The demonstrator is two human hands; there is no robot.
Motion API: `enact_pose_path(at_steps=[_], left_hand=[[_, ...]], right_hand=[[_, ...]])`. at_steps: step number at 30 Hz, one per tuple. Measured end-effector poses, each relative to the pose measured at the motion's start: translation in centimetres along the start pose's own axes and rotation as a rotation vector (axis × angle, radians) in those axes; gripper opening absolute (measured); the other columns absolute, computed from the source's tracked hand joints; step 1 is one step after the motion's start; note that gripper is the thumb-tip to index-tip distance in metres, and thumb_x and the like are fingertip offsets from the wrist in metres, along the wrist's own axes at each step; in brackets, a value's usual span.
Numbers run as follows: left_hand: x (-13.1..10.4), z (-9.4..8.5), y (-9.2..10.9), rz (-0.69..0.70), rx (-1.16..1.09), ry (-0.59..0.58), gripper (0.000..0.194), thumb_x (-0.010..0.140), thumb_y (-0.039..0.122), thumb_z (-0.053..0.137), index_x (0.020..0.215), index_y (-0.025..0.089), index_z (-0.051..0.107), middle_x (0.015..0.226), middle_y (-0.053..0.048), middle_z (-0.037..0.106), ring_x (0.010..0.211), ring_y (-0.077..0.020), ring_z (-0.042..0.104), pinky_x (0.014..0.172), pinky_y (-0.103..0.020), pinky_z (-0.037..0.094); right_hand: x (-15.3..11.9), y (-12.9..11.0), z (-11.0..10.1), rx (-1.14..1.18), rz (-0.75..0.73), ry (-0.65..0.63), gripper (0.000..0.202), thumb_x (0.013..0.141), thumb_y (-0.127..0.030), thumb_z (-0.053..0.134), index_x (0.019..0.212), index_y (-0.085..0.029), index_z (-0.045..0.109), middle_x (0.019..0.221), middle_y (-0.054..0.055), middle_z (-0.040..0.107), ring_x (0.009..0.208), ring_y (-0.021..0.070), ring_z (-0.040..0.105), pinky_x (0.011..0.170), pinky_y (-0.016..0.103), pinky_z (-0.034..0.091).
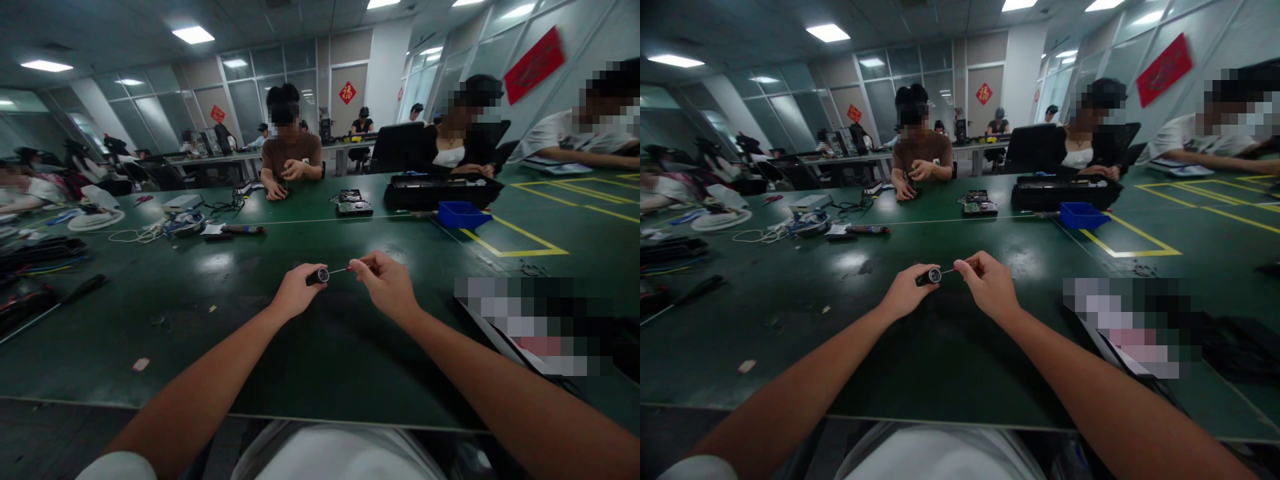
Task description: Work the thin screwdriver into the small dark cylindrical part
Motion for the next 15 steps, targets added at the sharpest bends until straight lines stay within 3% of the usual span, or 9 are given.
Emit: enact_pose_path(at_steps=[6, 11, 15], left_hand=[[-0.1, -0.1, -0.1, 0.047, 0.005, -0.014, 0.043, 0.078, 0.010, 0.075, 0.120, 0.022, 0.071, 0.119, -0.006, 0.072, 0.113, -0.0224, 0.065, 0.104, -0.040, 0.046], [-0.1, -0.1, 0.6, 0.058, 0.035, -0.040, 0.042, 0.078, 0.011, 0.075, 0.118, 0.022, 0.072, 0.118, -0.007, 0.072, 0.112, -0.0227, 0.065, 0.103, -0.041, 0.047], [-0.1, -0.1, 0.7, 0.042, 0.045, -0.036, 0.042, 0.079, 0.012, 0.075, 0.120, 0.022, 0.072, 0.119, -0.007, 0.072, 0.112, -0.0228, 0.065, 0.103, -0.041, 0.046]], right_hand=[[0.1, -0.1, 0.0, 0.065, -0.024, -0.084, 0.021, 0.092, -0.039, 0.053, 0.092, -0.021, 0.064, 0.071, 0.001, 0.067, 0.064, 0.0174, 0.062, 0.061, 0.030, 0.045], [0.1, 0.6, 0.3, -0.015, 0.024, -0.051, 0.037, 0.097, -0.051, 0.047, 0.083, -0.022, 0.065, 0.062, 0.000, 0.059, 0.057, 0.0171, 0.056, 0.056, 0.031, 0.040], [0.0, 0.9, 0.4, 0.058, 0.006, -0.020, 0.025, 0.098, -0.043, 0.046, 0.100, -0.024, 0.063, 0.080, 0.002, 0.068, 0.070, 0.0190, 0.061, 0.064, 0.032, 0.044]])
Point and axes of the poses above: each hand's wrist, its own x-axis towards the middle knuckle, its own z-axis out of the palm, y = z × x, the point moved 1 cm from there along x, towards the middle knuckle
